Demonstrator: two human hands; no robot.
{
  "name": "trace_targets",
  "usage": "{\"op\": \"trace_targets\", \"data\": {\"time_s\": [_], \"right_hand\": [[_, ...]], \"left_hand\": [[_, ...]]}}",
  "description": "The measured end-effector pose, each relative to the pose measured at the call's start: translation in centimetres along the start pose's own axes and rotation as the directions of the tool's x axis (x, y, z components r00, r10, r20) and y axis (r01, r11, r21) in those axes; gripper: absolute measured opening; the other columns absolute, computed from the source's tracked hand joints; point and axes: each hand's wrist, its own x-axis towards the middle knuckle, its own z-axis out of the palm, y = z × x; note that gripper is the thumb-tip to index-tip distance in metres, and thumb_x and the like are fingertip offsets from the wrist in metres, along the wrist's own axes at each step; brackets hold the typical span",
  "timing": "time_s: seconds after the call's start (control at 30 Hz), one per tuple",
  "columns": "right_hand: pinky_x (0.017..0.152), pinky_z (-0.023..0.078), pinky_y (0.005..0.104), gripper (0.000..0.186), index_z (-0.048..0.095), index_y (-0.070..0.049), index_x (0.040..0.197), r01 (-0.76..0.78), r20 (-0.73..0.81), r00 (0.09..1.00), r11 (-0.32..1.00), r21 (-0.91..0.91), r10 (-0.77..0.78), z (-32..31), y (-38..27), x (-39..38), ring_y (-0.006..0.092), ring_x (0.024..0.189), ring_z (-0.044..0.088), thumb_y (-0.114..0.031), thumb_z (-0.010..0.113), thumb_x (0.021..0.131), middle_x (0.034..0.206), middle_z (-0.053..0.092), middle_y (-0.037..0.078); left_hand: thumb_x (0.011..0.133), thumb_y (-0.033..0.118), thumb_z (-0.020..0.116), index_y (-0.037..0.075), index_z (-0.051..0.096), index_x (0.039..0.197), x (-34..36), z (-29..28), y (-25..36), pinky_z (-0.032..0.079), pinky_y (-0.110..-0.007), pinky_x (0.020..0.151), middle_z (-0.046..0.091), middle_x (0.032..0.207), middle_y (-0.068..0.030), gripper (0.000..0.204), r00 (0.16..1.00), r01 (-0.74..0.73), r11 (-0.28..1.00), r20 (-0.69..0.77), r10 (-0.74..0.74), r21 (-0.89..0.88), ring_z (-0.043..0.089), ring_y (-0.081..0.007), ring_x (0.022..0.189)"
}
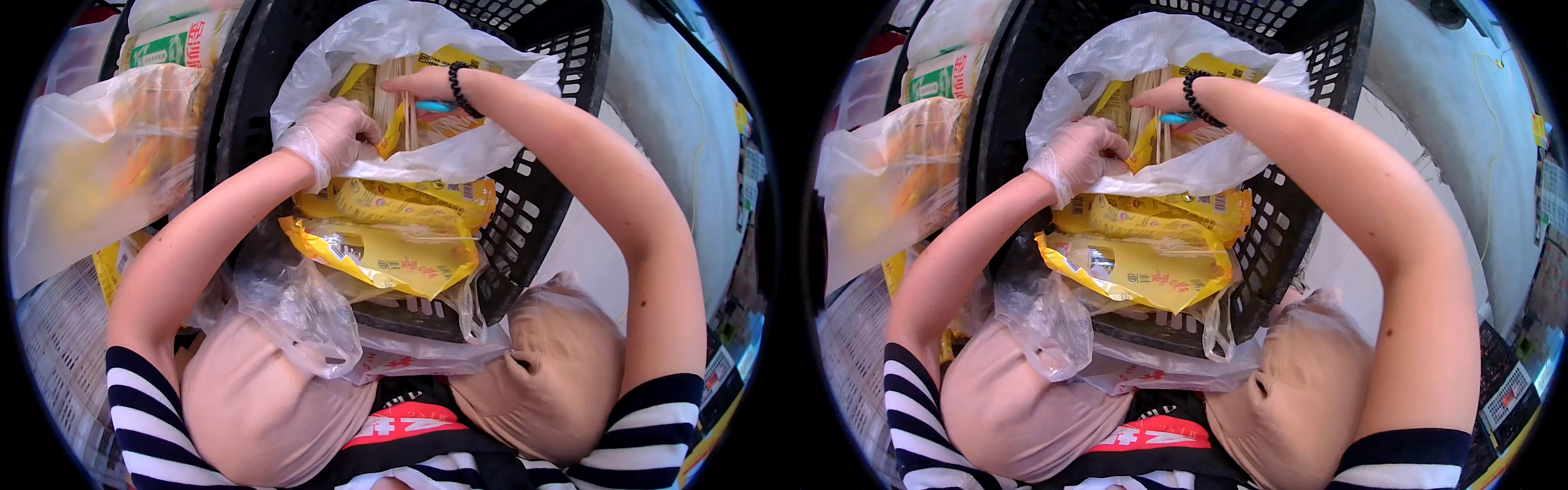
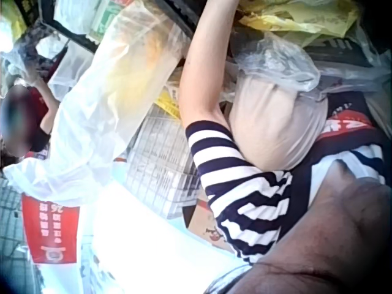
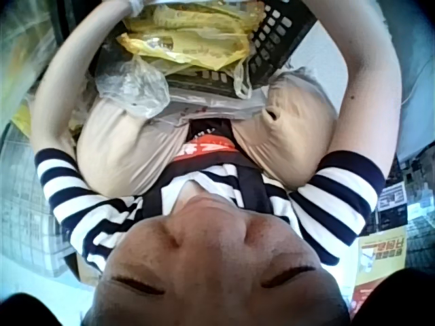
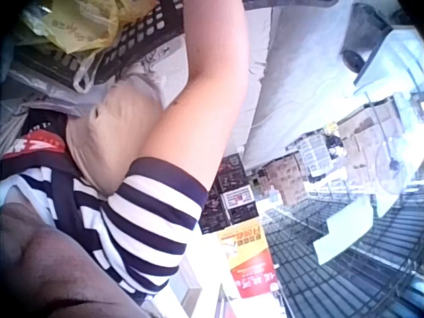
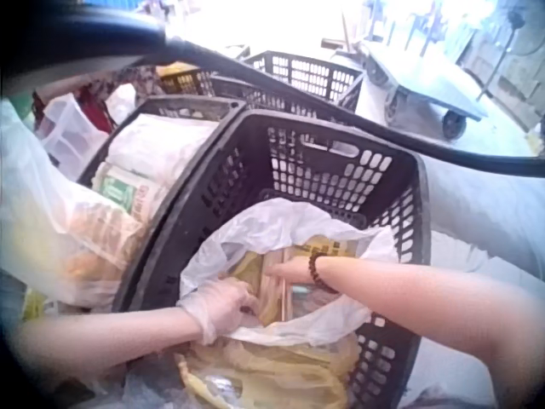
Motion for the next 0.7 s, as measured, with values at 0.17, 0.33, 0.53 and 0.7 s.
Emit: {"op": "trace_targets", "data": {"time_s": [0.17, 0.33, 0.53, 0.7], "right_hand": [[0.063, 0.05, 0.0332, 0.033, 0.062, -0.008, 0.101, 0.129, -0.195, 0.922, 0.739, -0.661, -0.336, -1.7, 0.7, -2.3, 0.023, 0.067, 0.061, -0.035, 0.056, 0.081, 0.084, 0.064, 0.009], [0.068, 0.05, 0.0361, 0.026, 0.063, -0.009, 0.098, 0.595, 0.016, 0.435, 0.274, -0.755, -0.9, 0.4, 0.6, -4.9, 0.0281, 0.072, 0.061, -0.017, 0.059, 0.074, 0.084, 0.062, 0.01], [0.072, 0.05, 0.0366, 0.016, 0.066, -0.011, 0.089, 0.552, 0.174, 0.714, 0.393, -0.735, -0.678, 2.3, 0.6, -5.4, 0.0263, 0.082, 0.062, -0.019, 0.059, 0.077, 0.088, 0.066, 0.007], [0.068, 0.05, 0.0367, 0.014, 0.067, -0.013, 0.083, 0.581, 0.126, 0.657, 0.392, -0.713, -0.744, 2.6, 1.4, -4.4, 0.0262, 0.074, 0.063, -0.022, 0.058, 0.078, 0.076, 0.066, 0.007]], "left_hand": [[0.066, 0.016, 0.075, 0.01, 0.071, 0.086, -0.5, -0.2, -0.1, 0.044, -0.034, 0.082, 0.061, 0.09, -0.011, 0.021, 0.99, 0.112, 0.989, -0.075, -0.12, -0.102, 0.056, -0.0283, 0.091], [0.066, 0.017, 0.075, 0.009, 0.072, 0.084, -0.8, -0.1, -0.1, 0.046, -0.033, 0.08, 0.062, 0.088, -0.0127, 0.02, 0.978, 0.095, 0.994, -0.18, -0.104, -0.055, 0.058, -0.0279, 0.087], [0.071, 0.019, 0.071, 0.011, 0.071, 0.091, -0.3, -0.6, 0.5, 0.048, -0.032, 0.076, 0.066, 0.087, -0.0135, 0.021, 0.967, 0.25, 0.943, 0.009, -0.255, -0.218, 0.063, -0.0275, 0.08], [0.072, 0.017, 0.071, 0.01, 0.07, 0.092, -0.1, 0.0, 0.3, 0.049, -0.032, 0.076, 0.066, 0.086, -0.0144, 0.022, 0.974, 0.222, 0.947, 0.012, -0.226, -0.231, 0.063, -0.0281, 0.079]]}}
